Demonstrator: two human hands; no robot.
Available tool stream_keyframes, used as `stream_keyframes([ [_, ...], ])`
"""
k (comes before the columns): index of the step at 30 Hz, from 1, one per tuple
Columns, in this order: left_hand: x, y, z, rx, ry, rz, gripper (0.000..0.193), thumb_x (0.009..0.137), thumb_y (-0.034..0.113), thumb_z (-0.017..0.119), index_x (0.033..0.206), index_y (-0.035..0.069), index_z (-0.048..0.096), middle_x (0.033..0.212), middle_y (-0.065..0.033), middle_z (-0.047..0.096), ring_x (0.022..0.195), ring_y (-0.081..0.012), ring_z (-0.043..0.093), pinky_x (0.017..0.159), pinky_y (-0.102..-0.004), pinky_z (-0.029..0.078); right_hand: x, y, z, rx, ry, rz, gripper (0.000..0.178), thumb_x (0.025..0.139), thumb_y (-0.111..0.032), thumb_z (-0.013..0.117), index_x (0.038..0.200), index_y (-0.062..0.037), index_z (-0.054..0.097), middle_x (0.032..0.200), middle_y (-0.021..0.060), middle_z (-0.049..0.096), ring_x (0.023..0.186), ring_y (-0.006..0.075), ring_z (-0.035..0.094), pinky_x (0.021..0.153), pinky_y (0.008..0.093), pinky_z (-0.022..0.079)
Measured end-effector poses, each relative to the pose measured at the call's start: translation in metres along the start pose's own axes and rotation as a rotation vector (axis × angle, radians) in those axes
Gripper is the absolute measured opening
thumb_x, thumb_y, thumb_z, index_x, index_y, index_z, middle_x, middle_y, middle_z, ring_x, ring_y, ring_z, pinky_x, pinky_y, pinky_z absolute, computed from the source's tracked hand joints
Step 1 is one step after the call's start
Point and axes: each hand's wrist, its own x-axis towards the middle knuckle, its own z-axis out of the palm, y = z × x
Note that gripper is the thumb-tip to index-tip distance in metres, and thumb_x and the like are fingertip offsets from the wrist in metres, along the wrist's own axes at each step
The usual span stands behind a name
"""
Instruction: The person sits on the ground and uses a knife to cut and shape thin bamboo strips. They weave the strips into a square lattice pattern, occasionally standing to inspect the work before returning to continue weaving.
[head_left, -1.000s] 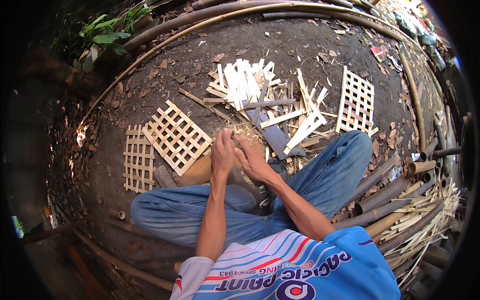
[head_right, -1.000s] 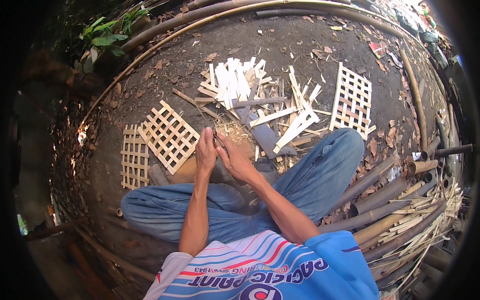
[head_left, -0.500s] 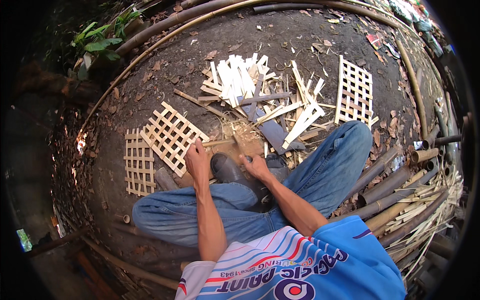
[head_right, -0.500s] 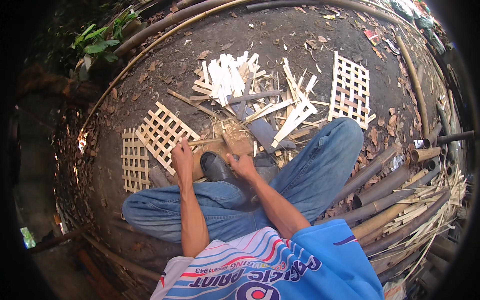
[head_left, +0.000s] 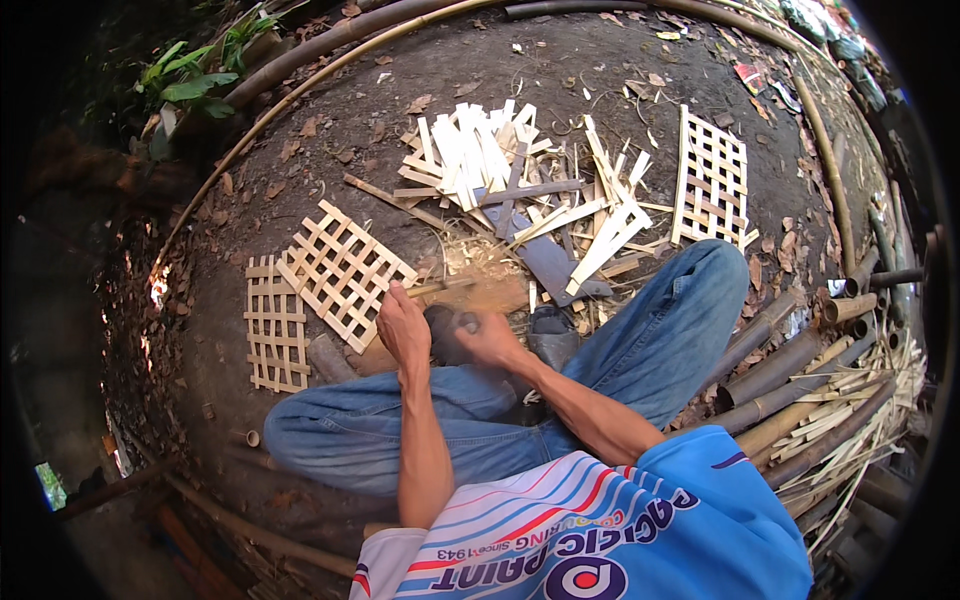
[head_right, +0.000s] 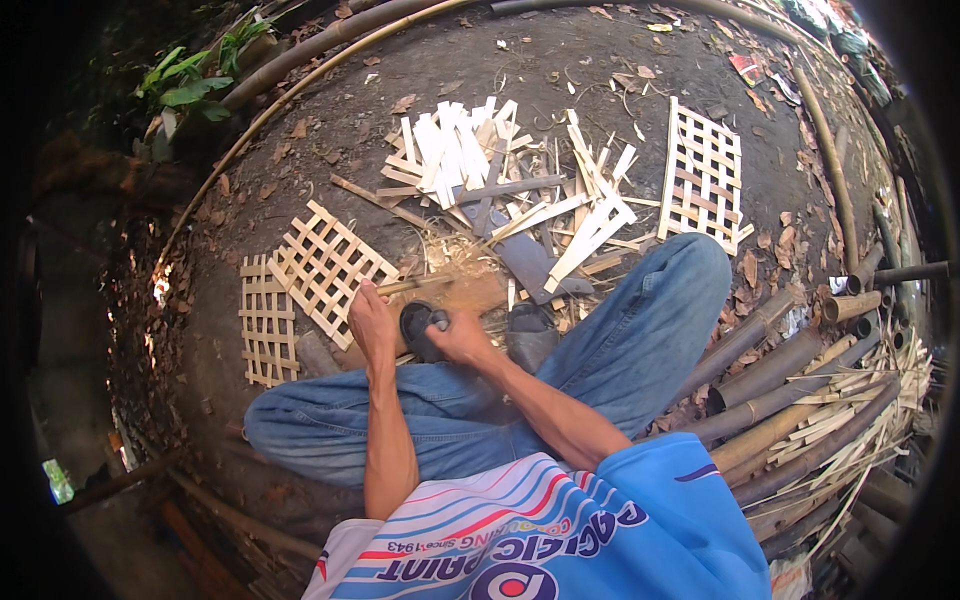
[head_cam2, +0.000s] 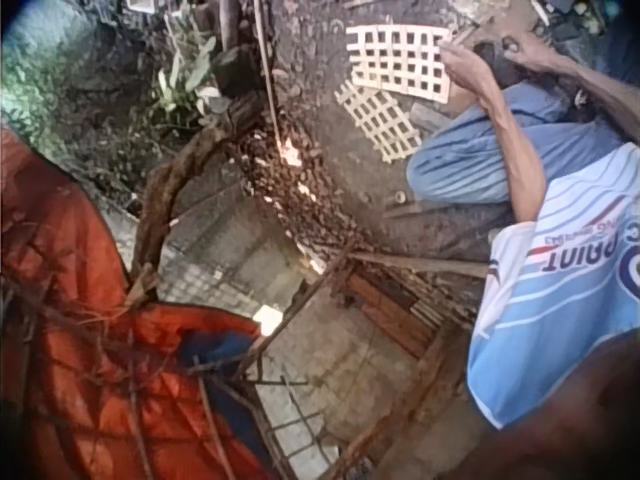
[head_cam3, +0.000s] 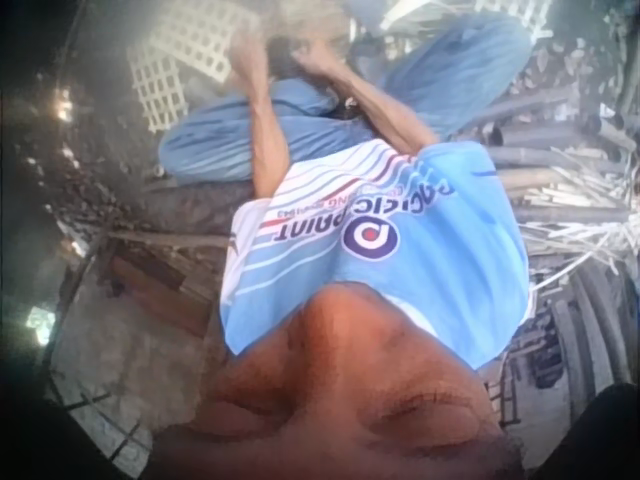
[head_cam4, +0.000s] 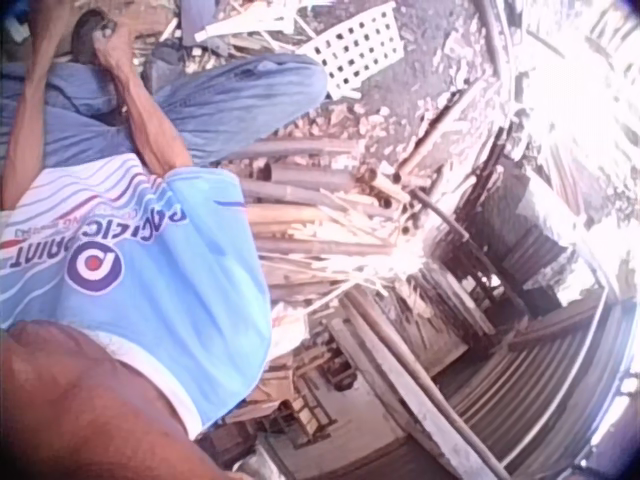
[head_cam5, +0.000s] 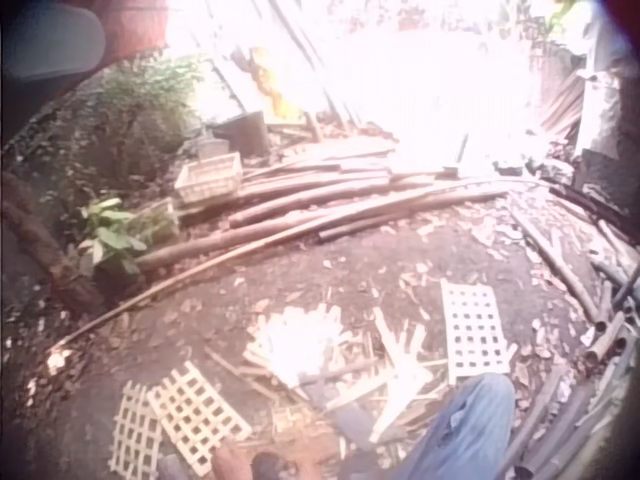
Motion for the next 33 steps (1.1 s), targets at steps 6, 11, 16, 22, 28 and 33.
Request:
stream_keyframes([
  [6,0.006,-0.025,-0.006,-0.008,0.039,-0.039,0.060,0.106,0.040,0.032,0.094,-0.007,0.066,0.080,-0.0258,0.067,0.081,-0.0477,0.062,0.077,-0.0512,0.046,0.002,-0.003,0.012,-0.051,-0.021,-0.023,0.033,0.082,-0.024,0.066,0.102,0.0025,0.068,0.076,0.0182,0.069,0.069,0.0278,0.069,0.066,0.0411,0.054],
  [11,0.004,-0.007,0.001,0.036,-0.014,-0.005,0.061,0.106,0.041,0.031,0.102,-0.008,0.067,0.082,-0.0255,0.069,0.082,-0.0449,0.065,0.079,-0.0506,0.047,0.011,0.029,0.021,-0.216,0.182,-0.421,0.034,0.081,-0.027,0.066,0.098,0.0029,0.068,0.075,0.0191,0.069,0.073,0.0293,0.070,0.068,0.0416,0.054],
  [16,0.008,-0.023,0.008,-0.071,-0.033,-0.141,0.062,0.106,0.041,0.033,0.091,-0.010,0.064,0.081,-0.0264,0.068,0.080,-0.0457,0.063,0.077,-0.0525,0.045,0.010,0.032,0.003,-0.241,0.101,-0.201,0.033,0.079,-0.027,0.068,0.093,0.0027,0.068,0.081,0.0237,0.069,0.078,0.0367,0.070,0.073,0.0436,0.054],
  [22,0.005,-0.012,-0.004,-0.087,-0.028,-0.168,0.061,0.106,0.040,0.033,0.089,-0.010,0.063,0.077,-0.0250,0.067,0.075,-0.0424,0.064,0.074,-0.0513,0.045,0.026,0.042,0.003,-0.204,0.161,-0.075,0.031,0.078,-0.026,0.068,0.095,0.0002,0.070,0.082,0.0237,0.069,0.078,0.0343,0.070,0.074,0.0430,0.054],
  [28,-0.001,-0.028,0.004,-0.095,0.013,-0.099,0.060,0.106,0.039,0.033,0.088,-0.009,0.064,0.074,-0.0241,0.065,0.074,-0.0417,0.063,0.072,-0.0513,0.044,0.025,0.053,0.007,-0.245,0.265,0.038,0.029,0.078,-0.027,0.067,0.088,0.0009,0.068,0.078,0.0235,0.067,0.074,0.0339,0.068,0.073,0.0440,0.053],
  [33,0.007,-0.020,0.019,-0.066,-0.012,-0.049,0.061,0.106,0.039,0.033,0.081,-0.008,0.062,0.072,-0.0236,0.064,0.074,-0.0446,0.061,0.073,-0.0530,0.043,0.028,0.067,-0.009,-0.302,0.244,-0.115,0.032,0.077,-0.030,0.067,0.087,0.0002,0.069,0.080,0.0250,0.068,0.077,0.0382,0.069,0.075,0.0461,0.053],
])
